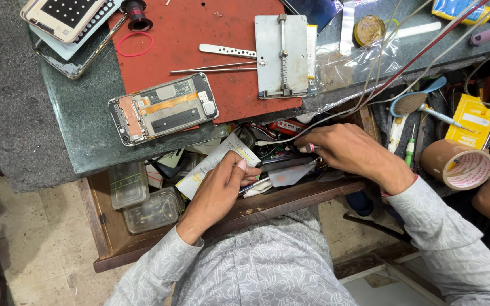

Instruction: The person uses a soldering iron and tweezers to work on a disassembled smartphone placed on a red mat. They then use a screwdriver to remove screws from the phone's internal frame, placing the screws on the mat. The person continues to manipulate small internal components with tweezers and the screwdriver.

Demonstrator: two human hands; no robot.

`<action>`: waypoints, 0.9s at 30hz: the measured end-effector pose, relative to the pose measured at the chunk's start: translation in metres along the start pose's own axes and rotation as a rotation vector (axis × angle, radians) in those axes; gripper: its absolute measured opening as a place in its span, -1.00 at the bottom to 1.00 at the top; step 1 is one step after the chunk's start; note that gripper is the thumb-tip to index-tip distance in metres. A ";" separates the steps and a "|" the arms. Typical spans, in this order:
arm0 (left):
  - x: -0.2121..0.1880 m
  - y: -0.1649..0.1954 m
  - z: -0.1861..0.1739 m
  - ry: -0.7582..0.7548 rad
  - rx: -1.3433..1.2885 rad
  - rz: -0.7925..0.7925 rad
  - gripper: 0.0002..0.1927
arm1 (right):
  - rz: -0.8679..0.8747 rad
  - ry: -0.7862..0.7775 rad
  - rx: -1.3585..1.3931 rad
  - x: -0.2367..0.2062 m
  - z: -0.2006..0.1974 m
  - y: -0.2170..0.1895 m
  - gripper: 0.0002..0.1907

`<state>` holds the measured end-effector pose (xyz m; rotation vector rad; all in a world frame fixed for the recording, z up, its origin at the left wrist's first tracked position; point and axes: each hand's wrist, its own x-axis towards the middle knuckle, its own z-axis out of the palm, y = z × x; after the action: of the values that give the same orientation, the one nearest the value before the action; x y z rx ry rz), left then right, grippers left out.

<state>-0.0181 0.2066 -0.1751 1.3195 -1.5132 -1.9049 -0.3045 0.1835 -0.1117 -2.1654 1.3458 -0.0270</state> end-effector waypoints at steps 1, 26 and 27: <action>0.000 0.000 0.000 0.003 0.000 0.003 -0.67 | 0.014 -0.017 -0.011 -0.001 -0.001 -0.001 -0.65; 0.003 0.002 -0.001 0.016 0.012 0.017 -0.68 | 0.013 -0.093 -0.167 0.000 0.022 0.001 -0.53; 0.003 0.001 -0.001 0.015 0.001 0.019 -0.68 | 0.010 -0.091 -0.175 0.000 0.023 0.002 -0.57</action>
<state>-0.0191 0.2034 -0.1751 1.3125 -1.5147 -1.8780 -0.2988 0.1933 -0.1315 -2.2733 1.3506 0.1980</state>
